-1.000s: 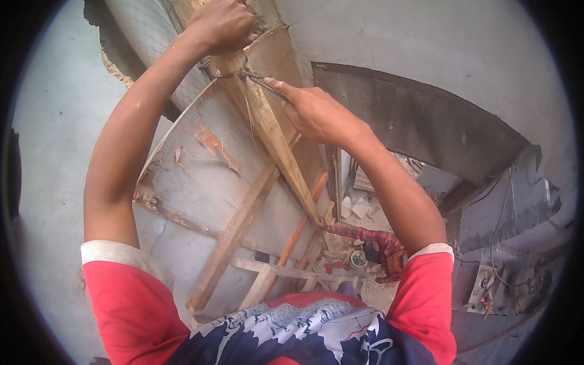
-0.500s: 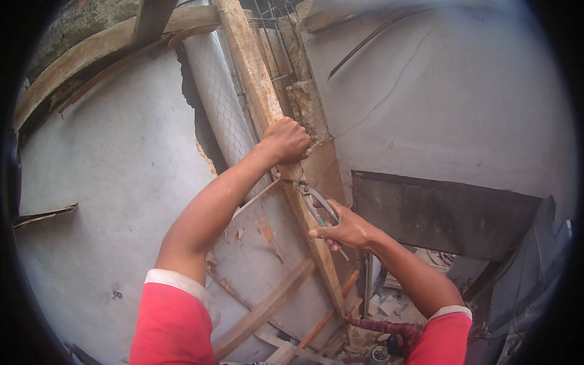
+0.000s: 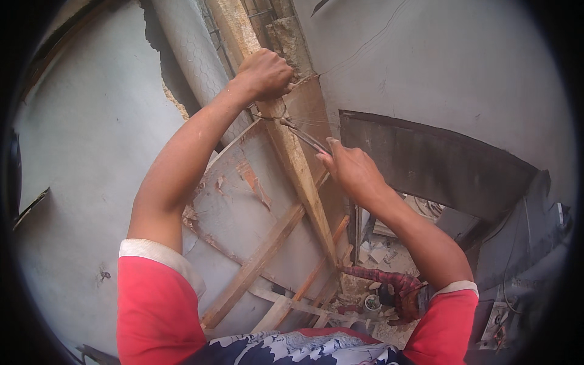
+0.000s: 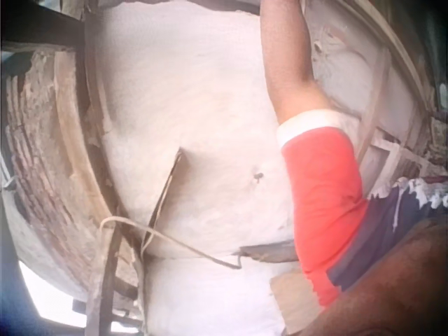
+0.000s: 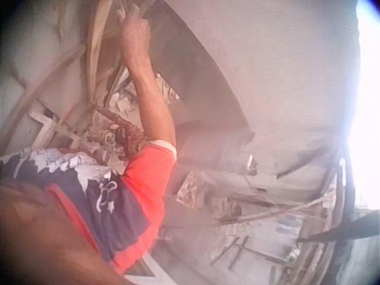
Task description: The person hammers nails into a wooden frame attached to a wall, using a hammer and nails. They adjust the position of the wooden pieces and secure them to the wall structure.
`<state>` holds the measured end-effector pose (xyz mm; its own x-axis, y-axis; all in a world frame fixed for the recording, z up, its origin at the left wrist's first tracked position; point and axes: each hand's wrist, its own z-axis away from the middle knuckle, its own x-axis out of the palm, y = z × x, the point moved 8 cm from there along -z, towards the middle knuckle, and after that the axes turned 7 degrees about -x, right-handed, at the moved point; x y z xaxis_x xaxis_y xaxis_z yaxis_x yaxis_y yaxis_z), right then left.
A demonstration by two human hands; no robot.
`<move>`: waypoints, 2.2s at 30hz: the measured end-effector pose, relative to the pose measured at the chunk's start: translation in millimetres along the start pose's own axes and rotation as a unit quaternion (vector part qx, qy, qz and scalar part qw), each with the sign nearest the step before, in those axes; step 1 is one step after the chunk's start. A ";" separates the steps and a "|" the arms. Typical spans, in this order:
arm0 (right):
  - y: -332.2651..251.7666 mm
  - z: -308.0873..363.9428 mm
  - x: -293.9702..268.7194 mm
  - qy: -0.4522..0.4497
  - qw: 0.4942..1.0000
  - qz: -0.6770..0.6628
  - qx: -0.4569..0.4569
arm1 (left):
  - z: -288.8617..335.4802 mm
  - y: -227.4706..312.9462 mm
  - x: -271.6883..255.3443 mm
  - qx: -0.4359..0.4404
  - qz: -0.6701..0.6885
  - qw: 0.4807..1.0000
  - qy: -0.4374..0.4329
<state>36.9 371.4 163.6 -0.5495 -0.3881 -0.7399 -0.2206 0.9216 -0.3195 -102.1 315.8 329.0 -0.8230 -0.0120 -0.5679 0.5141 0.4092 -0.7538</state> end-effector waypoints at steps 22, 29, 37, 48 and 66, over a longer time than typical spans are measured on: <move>14.0 14.1 36.0 -0.180 0.846 -0.460 0.200 | -10.7 1.7 10.2 -0.019 -0.016 0.999 -0.034; 21.3 -7.3 14.0 -0.122 0.917 -0.361 0.114 | -8.2 5.2 5.3 0.001 -0.002 1.000 -0.001; -7.9 -37.3 -41.8 -0.098 0.993 -0.006 -0.064 | -6.3 2.7 7.7 0.004 0.002 1.000 -0.015; 37.3 25.1 39.2 -0.090 0.830 -0.525 0.167 | -9.1 4.4 8.5 -0.001 0.013 1.000 0.016; -7.5 -53.6 -56.8 -0.207 0.976 0.070 -0.020 | -7.0 4.9 5.3 -0.004 -0.004 1.000 -0.005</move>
<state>26.6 387.2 239.8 -0.2050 -0.2220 -0.9532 -0.2017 0.9626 -0.1808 -105.6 324.2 324.6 -0.8246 -0.0251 -0.5651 0.5053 0.4167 -0.7557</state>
